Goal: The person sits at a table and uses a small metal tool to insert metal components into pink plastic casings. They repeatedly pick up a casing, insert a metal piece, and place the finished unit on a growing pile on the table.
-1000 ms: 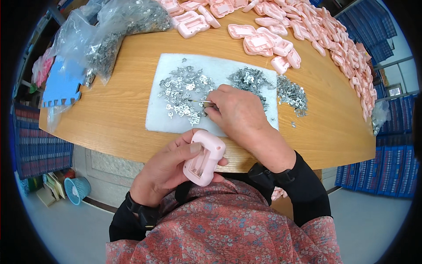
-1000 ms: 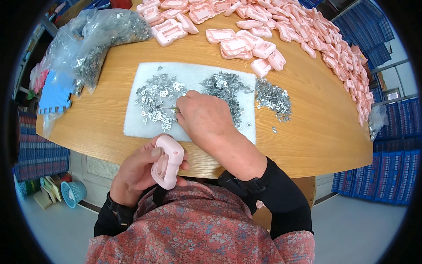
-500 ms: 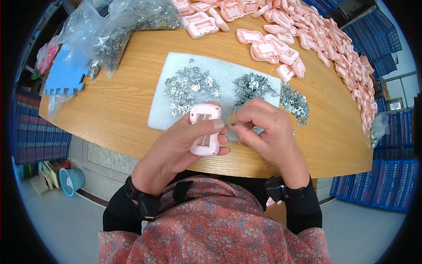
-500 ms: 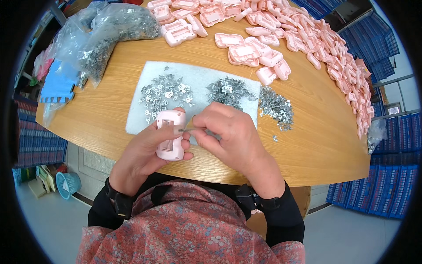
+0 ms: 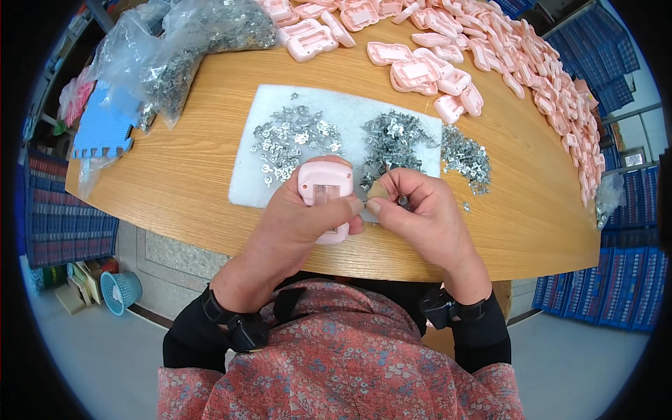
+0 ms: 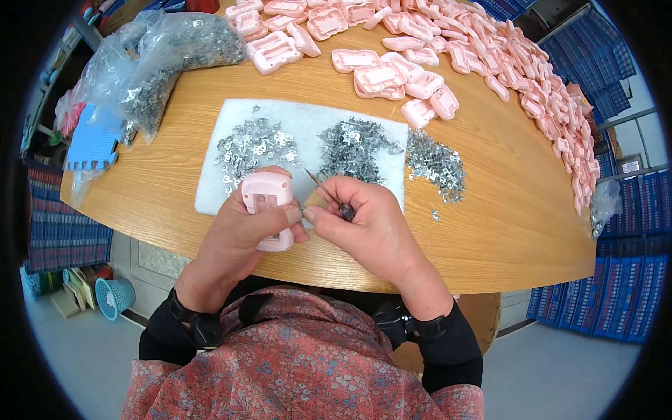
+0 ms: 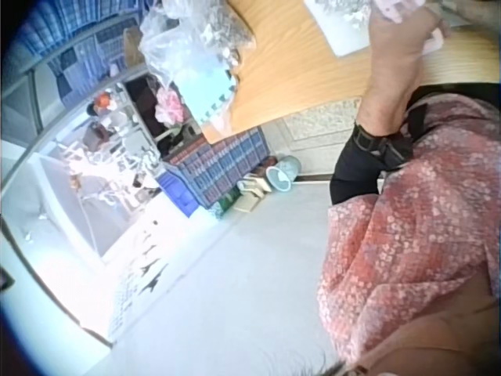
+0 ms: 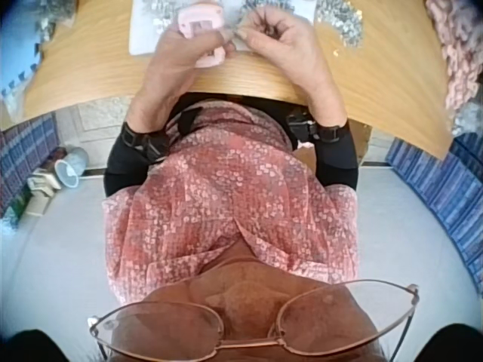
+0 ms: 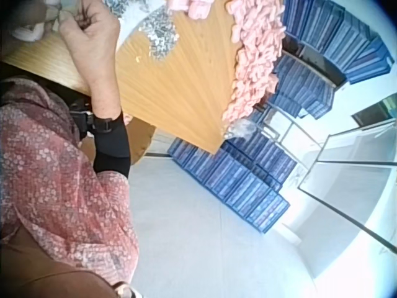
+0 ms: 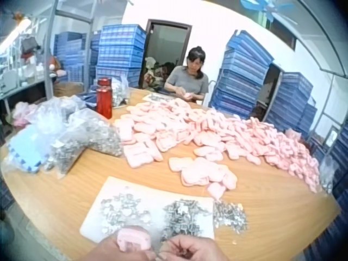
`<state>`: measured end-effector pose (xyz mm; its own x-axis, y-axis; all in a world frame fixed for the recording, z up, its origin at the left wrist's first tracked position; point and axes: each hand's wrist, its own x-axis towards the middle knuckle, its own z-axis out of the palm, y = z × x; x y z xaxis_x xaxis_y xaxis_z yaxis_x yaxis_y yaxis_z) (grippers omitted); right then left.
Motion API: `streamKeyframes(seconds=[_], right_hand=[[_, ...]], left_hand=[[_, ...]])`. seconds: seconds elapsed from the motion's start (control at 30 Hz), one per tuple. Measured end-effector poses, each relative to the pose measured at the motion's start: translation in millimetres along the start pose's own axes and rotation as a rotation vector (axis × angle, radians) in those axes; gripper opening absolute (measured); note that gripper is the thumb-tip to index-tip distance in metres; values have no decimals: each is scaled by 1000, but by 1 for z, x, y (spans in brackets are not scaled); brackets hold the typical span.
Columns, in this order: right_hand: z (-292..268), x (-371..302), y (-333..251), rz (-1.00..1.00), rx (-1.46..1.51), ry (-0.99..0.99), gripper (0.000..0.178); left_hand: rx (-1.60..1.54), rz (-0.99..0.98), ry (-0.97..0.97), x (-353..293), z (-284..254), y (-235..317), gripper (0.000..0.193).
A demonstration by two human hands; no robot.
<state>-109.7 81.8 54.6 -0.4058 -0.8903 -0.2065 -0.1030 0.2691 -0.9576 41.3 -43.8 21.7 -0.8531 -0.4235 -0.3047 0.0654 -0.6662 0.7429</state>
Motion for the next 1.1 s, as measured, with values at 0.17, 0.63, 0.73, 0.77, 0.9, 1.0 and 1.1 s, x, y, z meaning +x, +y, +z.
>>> streamKeyframes(seconds=[0.17,0.63,0.73,0.77,0.9,1.0,1.1], right_hand=[[-1,0,-2,-99,-24,68,12],[-5,5,-14,-285,-467,23,13],[-6,6,-12,-327,-518,6,12],[-5,5,-13,-333,-567,13,12],[5,-3,-18,-396,-810,69,13],[4,-6,-14,-369,-685,102,15],[-6,-6,-10,-239,-522,185,16]], left_hand=[[-170,-142,-135,1,1,3,44],[-74,-310,-133,2,1,3,48],[0,-302,-151,1,3,4,46],[58,-281,-169,0,5,5,46],[121,-288,-201,4,7,2,45],[96,-263,-206,2,5,1,47],[5,-276,-163,3,5,-2,49]])
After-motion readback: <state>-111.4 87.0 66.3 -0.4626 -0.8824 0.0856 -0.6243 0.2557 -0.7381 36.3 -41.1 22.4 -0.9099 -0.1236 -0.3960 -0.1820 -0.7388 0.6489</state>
